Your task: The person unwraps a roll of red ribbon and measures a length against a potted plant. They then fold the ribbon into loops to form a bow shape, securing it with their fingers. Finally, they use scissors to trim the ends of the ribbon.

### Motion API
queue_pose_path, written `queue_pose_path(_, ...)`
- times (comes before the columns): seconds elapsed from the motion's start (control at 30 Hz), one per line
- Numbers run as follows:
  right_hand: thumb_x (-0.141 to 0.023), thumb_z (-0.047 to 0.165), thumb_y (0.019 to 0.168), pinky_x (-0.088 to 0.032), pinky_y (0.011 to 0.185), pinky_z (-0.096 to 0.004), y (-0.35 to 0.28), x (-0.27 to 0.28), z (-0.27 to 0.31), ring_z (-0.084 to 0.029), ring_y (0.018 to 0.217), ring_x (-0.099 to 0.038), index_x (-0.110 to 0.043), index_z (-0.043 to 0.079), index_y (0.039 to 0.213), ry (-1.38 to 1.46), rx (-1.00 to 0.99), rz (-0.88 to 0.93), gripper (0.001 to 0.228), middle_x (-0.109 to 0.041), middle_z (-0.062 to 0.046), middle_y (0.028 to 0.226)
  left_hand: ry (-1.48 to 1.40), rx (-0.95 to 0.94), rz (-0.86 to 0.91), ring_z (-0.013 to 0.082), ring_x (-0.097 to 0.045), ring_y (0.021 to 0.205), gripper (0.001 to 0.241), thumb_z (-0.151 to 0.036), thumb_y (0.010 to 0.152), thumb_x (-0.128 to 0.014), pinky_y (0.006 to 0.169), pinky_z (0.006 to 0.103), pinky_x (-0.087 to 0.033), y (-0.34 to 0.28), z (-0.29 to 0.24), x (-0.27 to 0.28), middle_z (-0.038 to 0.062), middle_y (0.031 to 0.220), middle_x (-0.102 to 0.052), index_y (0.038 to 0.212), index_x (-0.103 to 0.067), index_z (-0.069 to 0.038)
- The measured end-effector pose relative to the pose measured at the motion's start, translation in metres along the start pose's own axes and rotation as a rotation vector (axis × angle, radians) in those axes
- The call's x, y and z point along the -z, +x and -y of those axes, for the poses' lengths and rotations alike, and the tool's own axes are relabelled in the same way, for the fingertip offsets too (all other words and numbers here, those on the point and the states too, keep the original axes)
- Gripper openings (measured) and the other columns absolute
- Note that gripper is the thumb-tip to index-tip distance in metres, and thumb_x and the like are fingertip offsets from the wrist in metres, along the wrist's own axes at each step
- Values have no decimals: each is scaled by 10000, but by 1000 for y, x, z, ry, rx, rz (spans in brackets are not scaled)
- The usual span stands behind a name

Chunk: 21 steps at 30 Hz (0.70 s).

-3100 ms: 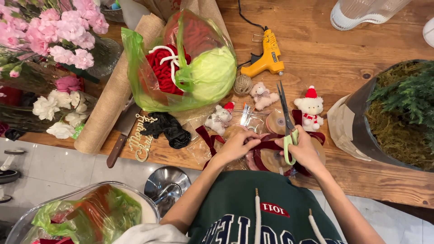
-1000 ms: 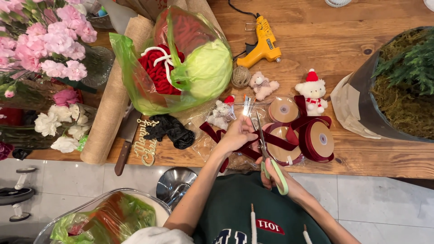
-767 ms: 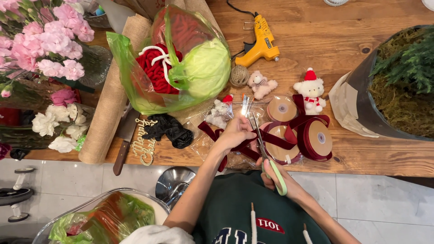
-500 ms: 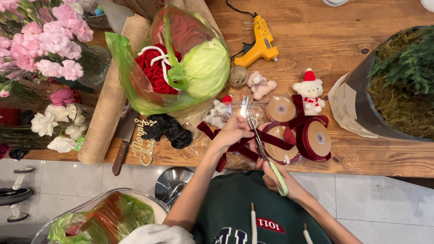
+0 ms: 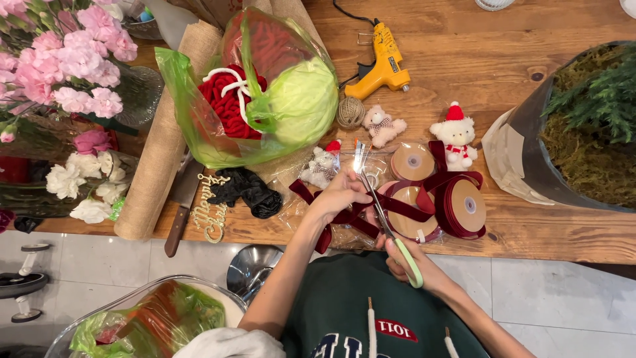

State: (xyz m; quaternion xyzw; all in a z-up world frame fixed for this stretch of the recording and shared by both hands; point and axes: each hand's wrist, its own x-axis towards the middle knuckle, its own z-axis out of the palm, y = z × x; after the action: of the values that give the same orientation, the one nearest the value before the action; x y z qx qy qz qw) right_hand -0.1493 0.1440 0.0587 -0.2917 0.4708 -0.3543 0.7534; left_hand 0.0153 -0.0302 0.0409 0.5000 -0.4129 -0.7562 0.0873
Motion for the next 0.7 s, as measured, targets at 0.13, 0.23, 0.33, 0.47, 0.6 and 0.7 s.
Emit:
queue_pose_path(0.13,-462,411,1013,-225,384,-227,2,3,0,-75,429,-237,-573,62,1033,-5,-9,20,366,-263,24,533,-13,6,2,146,-525,792,513,79,772,-697,851,305,-377,4,2,2,9,794,-640,1007,-307,-155)
queue_pose_path(0.23,-462,411,1011,-268,374,-234,3,2,5,-88,402,-257,-566,71,1034,-26,-20,-5,356,-286,11,509,-11,24,5,141,-547,783,511,81,765,-713,811,288,-379,6,5,2,11,814,-652,1008,-330,-153)
queue_pose_path(0.33,-500,390,1000,-258,352,-222,3,5,3,-85,382,-265,-592,67,1033,-64,-9,-18,338,-309,6,496,28,66,-17,155,-540,887,507,58,766,-717,924,311,-373,1,-4,2,1,869,-641,1041,-346,-151)
queue_pose_path(0.47,-509,376,1002,-235,353,-225,4,6,1,-79,383,-248,-596,58,1034,-49,-4,-23,331,-280,11,492,-100,-33,72,199,-635,728,517,121,785,-682,824,316,-458,1,0,5,64,789,-668,1026,-312,-147)
queue_pose_path(0.6,-495,396,1001,-262,349,-219,4,6,4,-79,377,-271,-575,72,1028,-37,-13,-34,335,-296,13,495,-53,20,-41,206,-613,1004,411,-24,837,-708,1023,380,-442,1,-2,1,90,985,-660,1029,-366,-145)
queue_pose_path(0.7,-481,423,998,-246,367,-226,6,7,1,-80,390,-258,-574,78,1036,-26,-32,-28,359,-286,15,499,-35,18,-54,199,-622,950,412,26,852,-687,994,381,-428,4,0,1,57,909,-692,1018,-357,-156)
